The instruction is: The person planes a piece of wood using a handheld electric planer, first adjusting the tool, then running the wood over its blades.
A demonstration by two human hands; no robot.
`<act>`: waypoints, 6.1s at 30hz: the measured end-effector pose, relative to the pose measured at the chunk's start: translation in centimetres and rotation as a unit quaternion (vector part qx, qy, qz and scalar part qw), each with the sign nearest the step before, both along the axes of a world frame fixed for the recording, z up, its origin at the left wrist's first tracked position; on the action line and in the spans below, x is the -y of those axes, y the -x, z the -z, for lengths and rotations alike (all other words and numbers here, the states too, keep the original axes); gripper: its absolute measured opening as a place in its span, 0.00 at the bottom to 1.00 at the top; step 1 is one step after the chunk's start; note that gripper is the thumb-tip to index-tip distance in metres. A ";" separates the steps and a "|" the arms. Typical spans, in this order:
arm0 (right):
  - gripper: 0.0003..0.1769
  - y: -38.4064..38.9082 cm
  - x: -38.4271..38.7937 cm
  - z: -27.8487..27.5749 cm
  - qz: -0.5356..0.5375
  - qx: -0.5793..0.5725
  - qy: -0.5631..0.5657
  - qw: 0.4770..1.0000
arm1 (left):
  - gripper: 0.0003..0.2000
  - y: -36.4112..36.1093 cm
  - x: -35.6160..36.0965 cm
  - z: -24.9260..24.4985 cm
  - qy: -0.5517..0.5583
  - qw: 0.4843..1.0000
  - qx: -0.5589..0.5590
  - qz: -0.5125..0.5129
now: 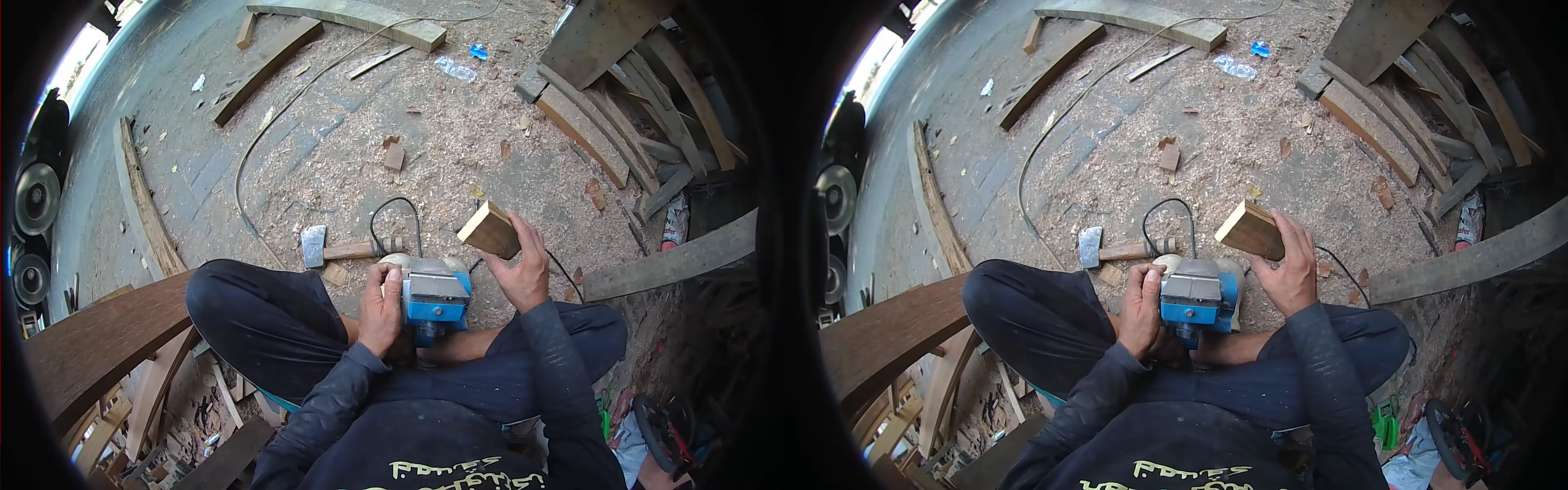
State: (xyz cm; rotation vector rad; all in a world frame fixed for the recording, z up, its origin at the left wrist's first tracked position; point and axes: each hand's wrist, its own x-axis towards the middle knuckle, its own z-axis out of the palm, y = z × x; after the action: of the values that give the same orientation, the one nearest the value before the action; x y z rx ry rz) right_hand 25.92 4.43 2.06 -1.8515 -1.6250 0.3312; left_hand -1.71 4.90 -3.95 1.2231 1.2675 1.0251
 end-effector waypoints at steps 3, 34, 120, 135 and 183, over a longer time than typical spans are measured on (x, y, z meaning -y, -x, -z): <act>0.48 -0.2 -0.1 0.2 -0.004 0.009 -0.003 1.000 | 0.13 0.4 0.0 -0.3 0.055 0.998 -0.003 0.024; 0.49 0.0 -1.0 -0.1 0.009 -0.025 0.016 1.000 | 0.17 0.5 -0.1 -1.8 -0.004 0.998 -0.066 0.004; 0.47 0.0 -1.0 0.9 -0.019 0.010 0.017 1.000 | 0.14 0.5 0.2 -1.9 -0.014 0.998 -0.069 0.005; 0.48 -3.6 -2.3 7.1 0.133 -0.015 0.241 0.961 | 0.13 0.3 0.1 -2.7 0.015 0.999 -0.036 -0.001; 0.09 -2.6 -6.0 18.3 0.129 -0.095 0.176 0.971 | 0.42 2.5 1.0 -2.7 0.309 0.900 0.290 0.100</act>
State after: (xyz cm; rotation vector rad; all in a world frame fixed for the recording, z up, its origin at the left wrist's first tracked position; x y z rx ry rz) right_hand 28.52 10.40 -16.27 -2.1882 -1.2373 0.6936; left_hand -4.21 3.89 -1.27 0.4826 0.8625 0.6759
